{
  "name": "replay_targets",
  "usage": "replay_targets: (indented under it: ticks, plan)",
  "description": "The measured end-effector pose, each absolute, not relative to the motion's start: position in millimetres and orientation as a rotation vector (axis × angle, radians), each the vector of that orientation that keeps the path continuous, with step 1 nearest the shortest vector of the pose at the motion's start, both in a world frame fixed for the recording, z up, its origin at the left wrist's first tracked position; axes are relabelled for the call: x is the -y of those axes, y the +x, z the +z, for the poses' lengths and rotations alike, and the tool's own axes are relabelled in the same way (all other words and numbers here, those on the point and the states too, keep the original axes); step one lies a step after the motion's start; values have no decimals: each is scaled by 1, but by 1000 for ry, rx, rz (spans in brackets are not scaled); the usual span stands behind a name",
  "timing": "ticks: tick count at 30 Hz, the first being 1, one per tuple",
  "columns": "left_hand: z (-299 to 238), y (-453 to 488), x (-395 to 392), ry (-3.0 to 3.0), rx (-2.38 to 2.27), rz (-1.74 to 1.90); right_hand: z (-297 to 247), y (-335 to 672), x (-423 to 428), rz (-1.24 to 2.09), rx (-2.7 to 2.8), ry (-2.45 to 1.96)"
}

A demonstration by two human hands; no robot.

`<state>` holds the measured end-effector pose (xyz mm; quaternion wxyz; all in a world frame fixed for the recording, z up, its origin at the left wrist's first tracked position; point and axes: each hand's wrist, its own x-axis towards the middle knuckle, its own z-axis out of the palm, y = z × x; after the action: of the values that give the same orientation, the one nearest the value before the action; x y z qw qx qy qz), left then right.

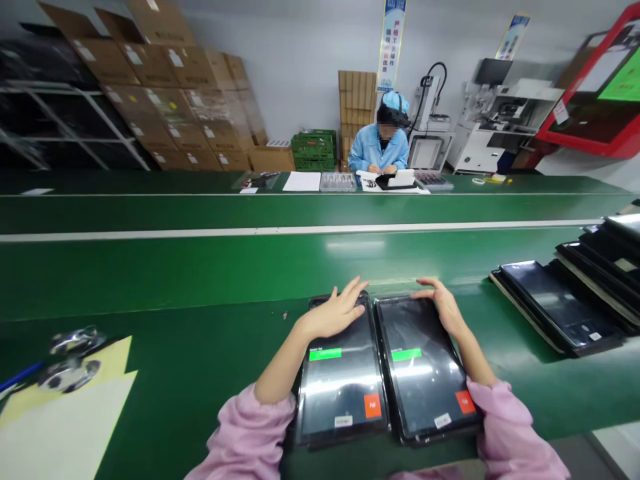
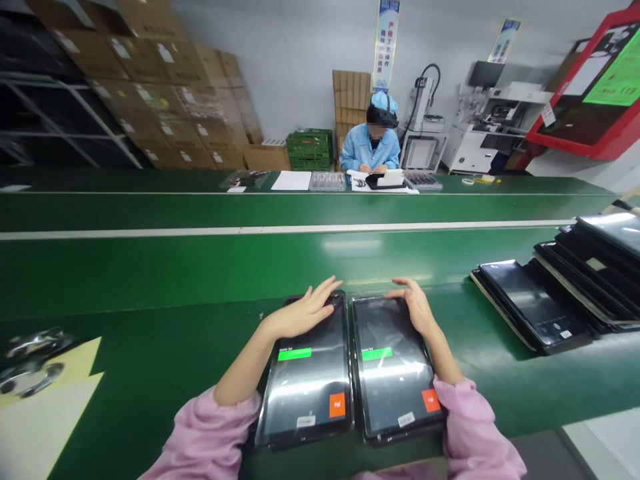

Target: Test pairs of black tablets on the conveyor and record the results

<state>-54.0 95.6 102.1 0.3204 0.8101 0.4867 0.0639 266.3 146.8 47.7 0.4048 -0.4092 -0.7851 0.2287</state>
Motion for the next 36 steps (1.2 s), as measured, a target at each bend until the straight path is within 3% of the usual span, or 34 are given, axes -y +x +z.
replay_targets:
  ticks: [5,12,18,21,28,36]
  plan:
    - [105,-42,-87,2218,-1299,43,32,276,-144,482,1986,-1096]
    - [120,-32,-62,2338,-1211,-132,69,274,-113,624,2467,-965]
    - [136,-58,-46,2296,-807,-100,58,280,-119,274,2374,-1281]
    - [127,-69,-63,2295,-1040,30,45,287,-130,211,2367,-1342]
    - [95,-50,-92,2251,-1253,107,46,283,-128,191,2350,-1220]
    - [136,-47,-46,2302,-950,-69,51,286,-126,420,2346,-1134]
